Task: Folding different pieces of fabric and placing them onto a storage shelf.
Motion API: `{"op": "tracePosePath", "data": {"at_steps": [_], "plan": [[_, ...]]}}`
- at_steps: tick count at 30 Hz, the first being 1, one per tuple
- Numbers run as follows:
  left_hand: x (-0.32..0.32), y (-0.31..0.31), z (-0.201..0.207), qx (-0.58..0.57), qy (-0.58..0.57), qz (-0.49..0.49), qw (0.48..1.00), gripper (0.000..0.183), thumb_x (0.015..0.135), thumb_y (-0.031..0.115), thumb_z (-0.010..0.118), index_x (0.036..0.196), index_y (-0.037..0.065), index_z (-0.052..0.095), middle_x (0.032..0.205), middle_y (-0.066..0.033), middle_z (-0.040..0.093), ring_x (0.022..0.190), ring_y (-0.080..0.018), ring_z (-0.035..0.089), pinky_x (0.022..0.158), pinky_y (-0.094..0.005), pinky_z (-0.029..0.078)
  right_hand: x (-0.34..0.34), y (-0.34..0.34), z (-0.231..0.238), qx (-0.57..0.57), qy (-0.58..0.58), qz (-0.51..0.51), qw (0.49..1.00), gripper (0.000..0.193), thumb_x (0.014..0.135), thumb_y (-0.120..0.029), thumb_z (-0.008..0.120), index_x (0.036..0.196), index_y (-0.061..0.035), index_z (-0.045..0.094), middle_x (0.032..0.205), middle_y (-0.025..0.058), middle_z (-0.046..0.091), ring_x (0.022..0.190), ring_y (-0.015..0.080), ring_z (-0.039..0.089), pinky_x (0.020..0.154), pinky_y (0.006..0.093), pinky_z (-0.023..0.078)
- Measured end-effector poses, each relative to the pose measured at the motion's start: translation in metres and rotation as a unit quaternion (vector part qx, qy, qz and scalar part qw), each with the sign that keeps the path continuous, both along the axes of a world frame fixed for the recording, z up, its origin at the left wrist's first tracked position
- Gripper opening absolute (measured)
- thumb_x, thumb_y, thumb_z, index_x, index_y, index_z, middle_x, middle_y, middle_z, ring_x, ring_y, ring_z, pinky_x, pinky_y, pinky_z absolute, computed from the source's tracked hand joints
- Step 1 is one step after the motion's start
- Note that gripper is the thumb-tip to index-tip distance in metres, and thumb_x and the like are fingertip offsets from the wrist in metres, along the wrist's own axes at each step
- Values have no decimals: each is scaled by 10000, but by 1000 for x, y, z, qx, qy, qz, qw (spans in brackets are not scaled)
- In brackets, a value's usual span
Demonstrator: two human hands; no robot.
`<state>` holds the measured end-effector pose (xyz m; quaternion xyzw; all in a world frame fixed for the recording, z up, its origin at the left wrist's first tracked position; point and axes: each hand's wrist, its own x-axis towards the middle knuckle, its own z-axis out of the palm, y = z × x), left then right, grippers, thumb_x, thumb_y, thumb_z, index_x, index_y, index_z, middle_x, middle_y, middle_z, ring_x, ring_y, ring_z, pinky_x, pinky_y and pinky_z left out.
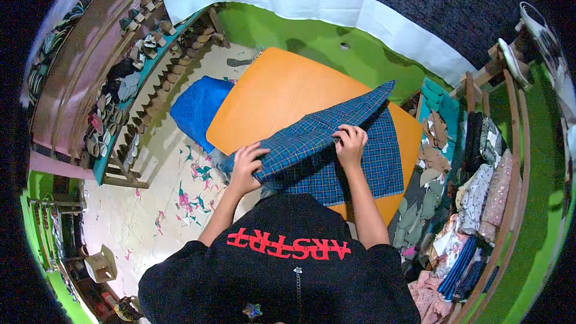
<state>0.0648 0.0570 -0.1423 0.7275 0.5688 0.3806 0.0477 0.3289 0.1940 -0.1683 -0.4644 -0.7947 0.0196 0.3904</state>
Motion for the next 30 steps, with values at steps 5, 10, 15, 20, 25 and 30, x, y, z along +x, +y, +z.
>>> {"op": "tracePosePath", "data": {"at_steps": [5,10,15,20,25,30], "plan": [[1,-25,-24,-266,68,-49,960,297,440,248,715,498,94,468,1147,-6,490,1197,-285,277,938,-576,115,11,-5,-18,-102,-8,-46,994,304,515,104,513,735,-94,445,1012,63,478,929,282,441,779,376,324],[5,-24,-32,-297,49,-9,953,334,505,358,709,714,143,562,1144,-23,473,1185,-284,287,930,-579,118,7,-1,-24,-174,57,-4,983,307,544,110,489,778,-64,393,1056,117,458,971,331,451,769,391,359],[44,2,-24,-231,16,-34,972,641,533,488,667,1017,97,509,1164,-80,429,1107,-272,350,907,-481,217,-4,6,-30,-158,150,56,974,254,580,87,476,789,-18,377,1094,202,436,993,369,435,833,367,360],[101,32,-23,-214,74,141,964,821,515,450,708,1163,53,398,1203,-139,369,1107,-280,336,883,-425,278,-31,9,-5,-162,241,69,955,240,582,71,466,805,0,415,992,190,503,923,341,481,839,348,369],[82,78,-60,-254,50,190,947,207,695,139,528,874,35,515,859,-163,554,797,-350,542,642,-425,449,-35,25,11,-100,149,83,980,301,565,90,512,853,7,491,897,159,522,858,310,515,780,340,416],[45,93,-32,-230,-95,219,944,164,749,65,388,862,-9,483,766,-258,548,723,-403,533,642,-473,418,-22,50,12,-70,18,11,997,295,599,51,558,872,-61,569,847,114,492,771,303,528,666,369,447]]}}
